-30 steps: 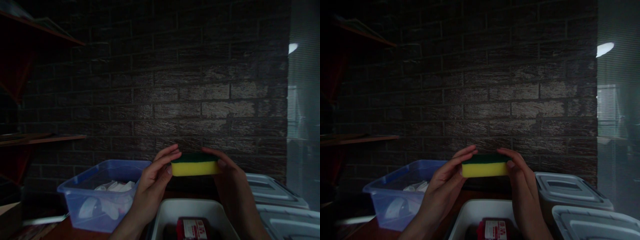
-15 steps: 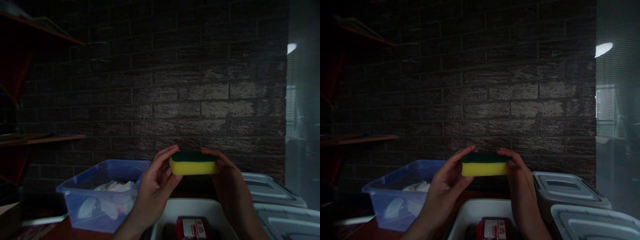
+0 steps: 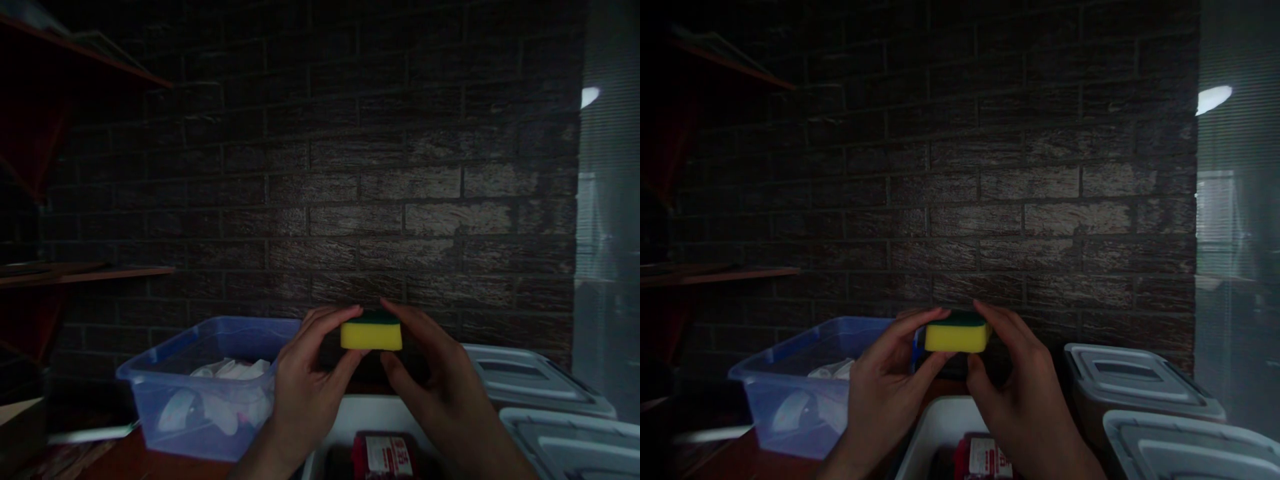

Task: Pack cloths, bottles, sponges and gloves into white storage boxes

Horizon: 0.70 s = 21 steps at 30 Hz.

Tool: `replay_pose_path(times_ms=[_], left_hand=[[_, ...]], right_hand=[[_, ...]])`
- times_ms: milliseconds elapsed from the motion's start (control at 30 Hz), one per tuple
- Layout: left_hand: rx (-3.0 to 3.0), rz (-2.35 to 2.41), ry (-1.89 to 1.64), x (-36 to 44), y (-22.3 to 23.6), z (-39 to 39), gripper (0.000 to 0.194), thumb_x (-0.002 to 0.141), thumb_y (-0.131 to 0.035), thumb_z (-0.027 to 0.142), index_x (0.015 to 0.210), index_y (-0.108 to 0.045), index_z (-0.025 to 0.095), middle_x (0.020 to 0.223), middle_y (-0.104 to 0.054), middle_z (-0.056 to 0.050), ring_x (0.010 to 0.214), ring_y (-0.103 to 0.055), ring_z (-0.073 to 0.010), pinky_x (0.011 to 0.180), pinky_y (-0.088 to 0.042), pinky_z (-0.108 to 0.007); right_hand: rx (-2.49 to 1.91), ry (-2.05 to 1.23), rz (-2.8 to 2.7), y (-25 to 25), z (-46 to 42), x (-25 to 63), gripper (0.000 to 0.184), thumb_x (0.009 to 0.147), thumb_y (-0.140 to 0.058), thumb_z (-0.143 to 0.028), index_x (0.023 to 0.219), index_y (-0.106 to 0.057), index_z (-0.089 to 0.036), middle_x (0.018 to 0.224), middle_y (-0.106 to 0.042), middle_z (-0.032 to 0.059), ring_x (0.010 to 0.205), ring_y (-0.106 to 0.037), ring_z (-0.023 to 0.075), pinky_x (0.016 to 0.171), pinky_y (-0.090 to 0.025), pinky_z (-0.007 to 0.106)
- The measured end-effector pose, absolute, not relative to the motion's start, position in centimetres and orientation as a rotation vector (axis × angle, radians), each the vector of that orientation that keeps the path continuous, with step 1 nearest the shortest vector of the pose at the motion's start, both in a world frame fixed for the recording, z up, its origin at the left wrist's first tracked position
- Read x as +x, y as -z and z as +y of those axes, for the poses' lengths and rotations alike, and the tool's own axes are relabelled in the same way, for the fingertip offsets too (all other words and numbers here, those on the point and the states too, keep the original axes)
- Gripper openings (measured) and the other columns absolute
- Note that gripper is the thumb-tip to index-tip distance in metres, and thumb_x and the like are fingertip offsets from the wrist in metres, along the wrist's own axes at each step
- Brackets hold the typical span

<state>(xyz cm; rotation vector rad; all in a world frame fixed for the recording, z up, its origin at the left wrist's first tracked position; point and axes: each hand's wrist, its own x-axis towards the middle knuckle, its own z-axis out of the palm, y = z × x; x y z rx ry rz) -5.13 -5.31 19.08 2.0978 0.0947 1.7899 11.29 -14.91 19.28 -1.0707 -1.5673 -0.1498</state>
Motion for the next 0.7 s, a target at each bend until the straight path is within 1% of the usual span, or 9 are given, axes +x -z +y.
replay_pose_path(times_ms=[100, 200, 267, 367, 533, 700], left_hand=[[2.168, 0.022, -1.834, -5.1, -19.1, -5.5, 0.048, 0.085, -0.075, 0.007, 0.126, -0.067, 0.031, 0.121, -0.069, -0.003, 0.116, -0.063, -0.0197, 0.101, -0.052, -0.034], [2.237, -0.058, -1.889, -5.1, -19.1, -5.6, 0.049, 0.082, -0.076, 0.002, 0.124, -0.068, 0.027, 0.118, -0.072, -0.004, 0.117, -0.062, -0.0194, 0.104, -0.049, -0.035], [2.262, -0.107, -1.9, -5.2, -19.2, -5.6, 0.048, 0.081, -0.077, 0.001, 0.121, -0.068, 0.025, 0.117, -0.073, -0.005, 0.115, -0.063, -0.0198, 0.104, -0.049, -0.036], [2.274, -0.164, -1.895, -5.2, -19.3, -5.7, 0.047, 0.079, -0.076, -0.002, 0.119, -0.069, 0.023, 0.115, -0.073, -0.005, 0.113, -0.064, -0.0207, 0.1, -0.052, -0.038], [2.289, -0.211, -1.889, -5.4, -19.5, -6.0, 0.048, 0.077, -0.077, -0.004, 0.118, -0.069, 0.021, 0.114, -0.074, -0.006, 0.112, -0.065, -0.022, 0.099, -0.053, -0.04], [2.237, -0.215, -1.868, -5.2, -19.3, -6.2, 0.044, 0.079, -0.076, -0.001, 0.115, -0.07, 0.023, 0.112, -0.073, -0.006, 0.109, -0.066, -0.0231, 0.096, -0.055, -0.04]], right_hand=[[-1.067, 0.163, -1.572, -19.4, -14.9, 11.4, 0.059, 0.086, -0.064, -0.011, 0.141, -0.056, -0.032, 0.141, -0.059, 0.0044, 0.129, -0.058, 0.0222, 0.109, -0.049, 0.038], [-1.075, 0.172, -1.576, -19.2, -14.6, 11.9, 0.063, 0.083, -0.064, -0.006, 0.138, -0.058, -0.035, 0.142, -0.06, 0.0009, 0.132, -0.056, 0.021, 0.112, -0.047, 0.039], [-1.088, 0.199, -1.579, -19.0, -14.3, 12.3, 0.065, 0.081, -0.065, -0.005, 0.137, -0.058, -0.036, 0.142, -0.059, 0.0001, 0.133, -0.055, 0.0207, 0.115, -0.044, 0.039], [-1.133, 0.238, -1.569, -18.7, -13.8, 12.8, 0.065, 0.078, -0.066, -0.005, 0.136, -0.059, -0.033, 0.142, -0.059, 0.0015, 0.133, -0.055, 0.0214, 0.114, -0.044, 0.04], [-1.195, 0.236, -1.565, -18.6, -13.3, 13.1, 0.065, 0.075, -0.066, -0.004, 0.135, -0.061, -0.028, 0.142, -0.059, 0.0059, 0.131, -0.057, 0.0239, 0.111, -0.047, 0.041], [-1.198, 0.238, -1.564, -18.6, -13.2, 13.1, 0.056, 0.075, -0.068, -0.006, 0.128, -0.065, -0.023, 0.139, -0.061, 0.01, 0.126, -0.061, 0.0272, 0.107, -0.05, 0.044]])
